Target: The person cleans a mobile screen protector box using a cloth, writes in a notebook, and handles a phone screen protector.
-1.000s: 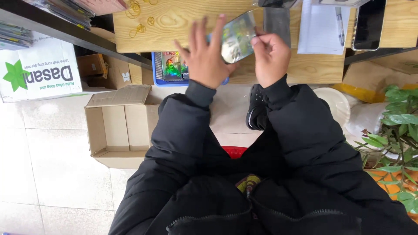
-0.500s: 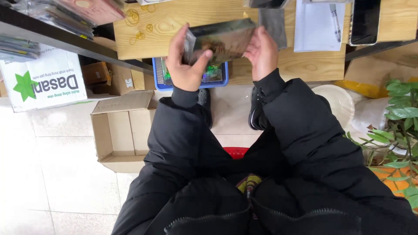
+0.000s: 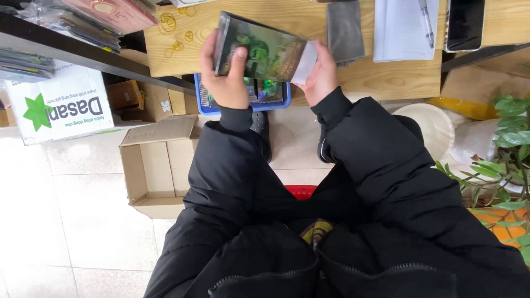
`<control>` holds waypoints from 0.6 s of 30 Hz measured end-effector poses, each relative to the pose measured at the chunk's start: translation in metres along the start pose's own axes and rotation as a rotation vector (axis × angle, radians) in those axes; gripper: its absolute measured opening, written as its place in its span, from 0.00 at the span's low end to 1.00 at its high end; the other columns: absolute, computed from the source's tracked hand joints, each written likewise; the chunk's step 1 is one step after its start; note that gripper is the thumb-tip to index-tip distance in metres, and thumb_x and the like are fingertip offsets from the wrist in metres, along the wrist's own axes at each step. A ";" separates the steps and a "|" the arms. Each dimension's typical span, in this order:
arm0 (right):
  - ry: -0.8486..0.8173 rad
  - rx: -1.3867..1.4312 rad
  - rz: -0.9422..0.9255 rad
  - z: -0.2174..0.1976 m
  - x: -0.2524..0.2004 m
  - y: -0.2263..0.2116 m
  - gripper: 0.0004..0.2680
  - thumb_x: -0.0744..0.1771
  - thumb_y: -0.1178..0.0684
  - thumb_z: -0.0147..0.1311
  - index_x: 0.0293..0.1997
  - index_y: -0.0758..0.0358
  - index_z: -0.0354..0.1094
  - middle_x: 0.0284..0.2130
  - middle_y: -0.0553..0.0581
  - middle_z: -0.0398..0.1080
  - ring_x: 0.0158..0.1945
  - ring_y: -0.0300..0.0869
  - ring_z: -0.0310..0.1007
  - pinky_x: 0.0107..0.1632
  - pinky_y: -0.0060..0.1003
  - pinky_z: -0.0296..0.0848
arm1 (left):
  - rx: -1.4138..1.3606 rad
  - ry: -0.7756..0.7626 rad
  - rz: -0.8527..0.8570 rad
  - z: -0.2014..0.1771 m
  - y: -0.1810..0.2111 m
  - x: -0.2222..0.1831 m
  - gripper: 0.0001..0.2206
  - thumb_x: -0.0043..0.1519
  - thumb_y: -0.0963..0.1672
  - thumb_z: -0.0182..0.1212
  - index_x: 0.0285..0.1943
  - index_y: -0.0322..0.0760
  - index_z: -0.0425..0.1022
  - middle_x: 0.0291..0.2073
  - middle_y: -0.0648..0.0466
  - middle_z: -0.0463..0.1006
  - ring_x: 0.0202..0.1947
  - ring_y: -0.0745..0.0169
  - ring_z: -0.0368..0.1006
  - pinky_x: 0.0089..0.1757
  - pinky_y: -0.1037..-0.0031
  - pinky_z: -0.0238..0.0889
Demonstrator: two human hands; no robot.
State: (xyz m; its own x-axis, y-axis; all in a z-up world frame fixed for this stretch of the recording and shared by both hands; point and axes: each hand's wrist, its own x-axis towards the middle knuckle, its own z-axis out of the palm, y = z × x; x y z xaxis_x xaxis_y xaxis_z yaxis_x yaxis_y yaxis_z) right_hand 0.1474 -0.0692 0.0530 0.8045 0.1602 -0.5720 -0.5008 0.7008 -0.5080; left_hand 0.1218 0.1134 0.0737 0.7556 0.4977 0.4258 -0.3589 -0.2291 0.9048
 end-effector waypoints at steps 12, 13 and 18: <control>-0.107 -0.065 -0.101 -0.011 0.008 -0.007 0.12 0.63 0.59 0.62 0.50 0.64 0.72 0.44 0.62 0.78 0.49 0.53 0.79 0.49 0.48 0.80 | -0.483 0.416 -0.576 0.000 -0.014 0.022 0.20 0.54 0.45 0.73 0.54 0.37 0.75 0.42 0.43 0.82 0.39 0.50 0.79 0.40 0.59 0.77; -0.108 -0.065 -0.101 -0.010 0.005 -0.014 0.12 0.63 0.59 0.62 0.50 0.64 0.72 0.44 0.62 0.78 0.49 0.53 0.79 0.49 0.48 0.80 | -0.483 0.416 -0.576 0.000 -0.009 0.027 0.20 0.54 0.45 0.73 0.54 0.37 0.75 0.42 0.43 0.82 0.39 0.50 0.79 0.40 0.59 0.77; 0.059 -0.239 -0.039 -0.009 -0.011 -0.046 0.16 0.62 0.54 0.59 0.54 0.60 0.68 0.52 0.64 0.75 0.58 0.59 0.77 0.50 0.58 0.85 | -0.372 0.537 -0.871 -0.014 -0.004 0.041 0.27 0.48 0.49 0.70 0.59 0.45 0.72 0.48 0.46 0.82 0.40 0.51 0.78 0.34 0.64 0.71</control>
State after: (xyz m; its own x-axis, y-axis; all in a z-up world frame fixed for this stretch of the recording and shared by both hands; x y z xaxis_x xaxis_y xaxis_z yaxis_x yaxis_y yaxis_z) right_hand 0.1583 -0.1095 0.0767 0.8082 0.0905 -0.5820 -0.5367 0.5201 -0.6644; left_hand 0.1469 0.1466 0.0874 0.5251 0.6880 -0.5009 -0.0274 0.6020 0.7980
